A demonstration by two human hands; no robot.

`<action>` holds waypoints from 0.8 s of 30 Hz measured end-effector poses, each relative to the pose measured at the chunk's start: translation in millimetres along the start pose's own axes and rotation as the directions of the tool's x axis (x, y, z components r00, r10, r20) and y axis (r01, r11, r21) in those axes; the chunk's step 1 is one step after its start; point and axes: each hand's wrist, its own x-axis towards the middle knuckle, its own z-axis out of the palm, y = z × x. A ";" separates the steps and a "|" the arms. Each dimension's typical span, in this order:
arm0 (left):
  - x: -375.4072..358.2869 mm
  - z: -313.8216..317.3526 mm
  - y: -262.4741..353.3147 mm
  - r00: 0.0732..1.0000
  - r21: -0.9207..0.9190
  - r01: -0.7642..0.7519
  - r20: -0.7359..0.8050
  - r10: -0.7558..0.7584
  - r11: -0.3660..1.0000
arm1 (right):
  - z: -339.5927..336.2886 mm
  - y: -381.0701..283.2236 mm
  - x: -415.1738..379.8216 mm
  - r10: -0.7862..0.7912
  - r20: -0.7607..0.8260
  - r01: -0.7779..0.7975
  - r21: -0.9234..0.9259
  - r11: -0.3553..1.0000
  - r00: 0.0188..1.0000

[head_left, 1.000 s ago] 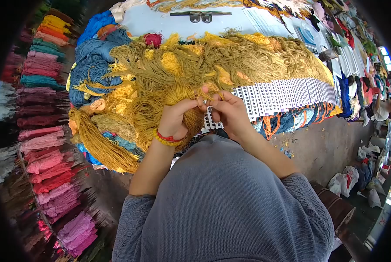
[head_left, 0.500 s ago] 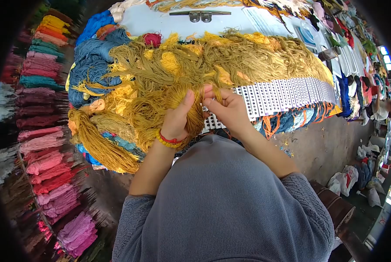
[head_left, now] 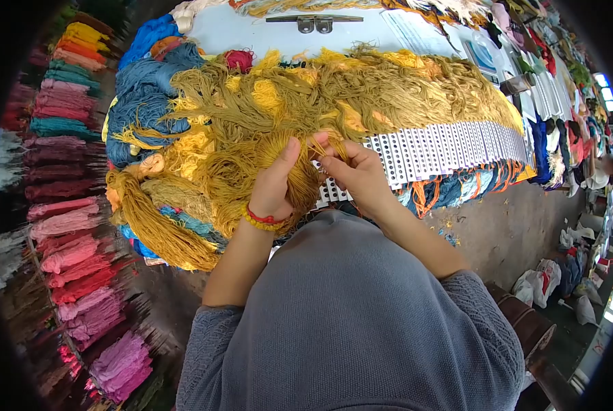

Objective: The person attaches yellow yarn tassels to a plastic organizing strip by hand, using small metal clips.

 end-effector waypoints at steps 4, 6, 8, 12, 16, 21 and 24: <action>4.4 -8.7 -3.2 0.999 -0.024 -0.032 0.025 0.033 0.999 | -8.2 5.0 1.7 -0.029 0.002 0.029 0.019 0.999 1.000; 5.0 -15.1 -4.9 0.995 -0.031 -0.065 0.071 0.067 0.997 | -15.7 1.5 1.0 0.138 0.156 -0.179 0.295 0.939 0.978; 3.2 -12.6 -1.0 0.998 0.155 -0.054 0.034 0.050 0.986 | -16.2 -14.8 0.2 0.160 0.175 -0.186 0.138 0.973 0.971; 7.0 -46.0 -5.5 0.994 0.110 0.091 0.043 -0.096 0.990 | -37.7 -16.9 19.2 -0.561 0.307 0.573 -0.722 0.389 0.768; 19.8 -67.7 -13.7 0.988 -0.249 0.154 0.012 -0.156 0.956 | -30.0 -11.9 37.1 -0.516 0.183 0.539 -0.439 0.718 0.837; 15.5 -160.1 20.1 0.929 -0.319 -0.228 -0.355 0.107 0.920 | -86.1 12.8 73.8 0.012 0.122 -0.101 0.760 0.642 0.992; -11.2 -243.9 68.9 0.816 -0.161 -0.375 -0.525 0.243 0.913 | -174.7 22.0 84.4 0.220 -0.171 -0.059 0.647 0.760 0.960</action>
